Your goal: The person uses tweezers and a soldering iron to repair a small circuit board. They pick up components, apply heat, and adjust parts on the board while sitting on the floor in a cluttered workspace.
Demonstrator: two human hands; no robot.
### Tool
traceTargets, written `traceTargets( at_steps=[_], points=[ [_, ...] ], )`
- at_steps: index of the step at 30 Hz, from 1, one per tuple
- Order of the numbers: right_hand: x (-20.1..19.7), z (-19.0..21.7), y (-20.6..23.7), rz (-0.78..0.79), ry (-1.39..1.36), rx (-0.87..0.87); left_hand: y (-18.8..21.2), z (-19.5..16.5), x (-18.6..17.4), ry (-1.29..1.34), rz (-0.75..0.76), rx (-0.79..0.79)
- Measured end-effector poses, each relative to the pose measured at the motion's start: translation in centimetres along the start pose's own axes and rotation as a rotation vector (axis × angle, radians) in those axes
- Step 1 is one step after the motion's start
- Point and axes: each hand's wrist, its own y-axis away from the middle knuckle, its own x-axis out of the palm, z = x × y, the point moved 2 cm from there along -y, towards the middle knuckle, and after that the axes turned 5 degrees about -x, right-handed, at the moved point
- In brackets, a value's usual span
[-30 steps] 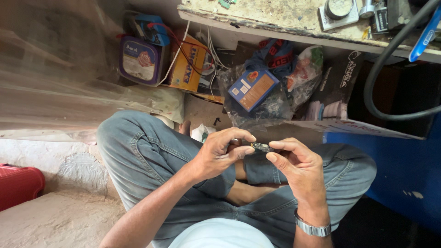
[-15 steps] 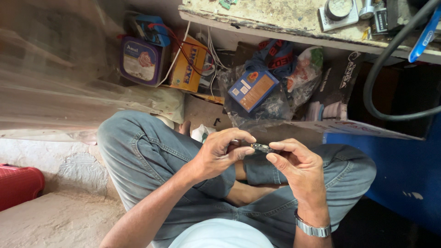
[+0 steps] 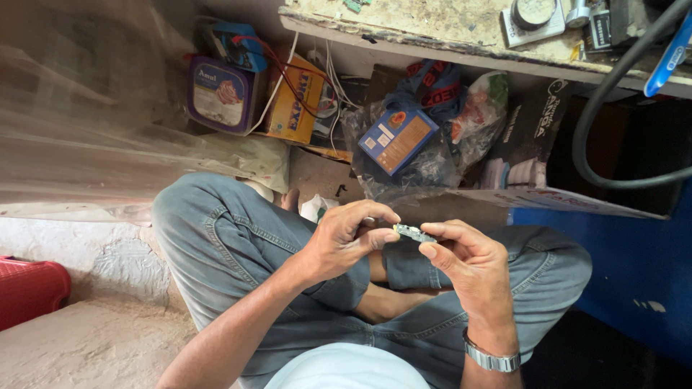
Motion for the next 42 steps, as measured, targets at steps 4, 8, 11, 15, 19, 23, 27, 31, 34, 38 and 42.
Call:
traceTargets(
  at_steps=[4,8,11,15,19,23,27,31,34,38,42],
  points=[
    [-0.11,-0.18,-0.09,0.006,-0.013,-0.011,0.03,0.04,-0.01,-0.002,0.006,-0.016],
    [-0.19,-0.21,-0.06,0.008,-0.023,-0.014,0.04,-0.01,-0.06,0.0,0.012,-0.021],
    [-0.2,-0.19,0.0,0.007,-0.019,-0.012,0.02,-0.02,0.0,-0.005,0.008,-0.027],
    [-0.17,-0.22,-0.02,0.008,-0.014,-0.009,0.0,-0.04,0.02,-0.012,0.012,-0.034],
    [-0.19,-0.28,-0.01,0.017,-0.024,-0.022,-0.05,-0.07,-0.05,-0.002,0.023,-0.045],
    [-0.31,-0.47,-0.07,0.015,-0.034,-0.016,-0.03,-0.08,-0.08,0.004,0.026,-0.061],
    [-0.49,-0.67,-0.08,0.015,-0.031,-0.02,-0.01,0.04,-0.02,-0.016,0.022,-0.059],
    [-0.51,-0.86,-0.07,0.015,-0.057,-0.014,0.03,0.21,0.07,-0.017,0.02,-0.057],
    [-0.56,-0.9,-0.15,0.005,-0.051,0.003,0.02,0.27,0.09,-0.016,0.02,-0.061],
    [-0.55,-0.74,-0.21,0.01,-0.04,-0.01,-0.04,0.29,0.1,-0.035,0.02,-0.067],
    [-0.56,-0.54,-0.14,0.003,-0.019,-0.003,-0.08,0.25,0.18,-0.012,0.03,-0.083]
  ],
)
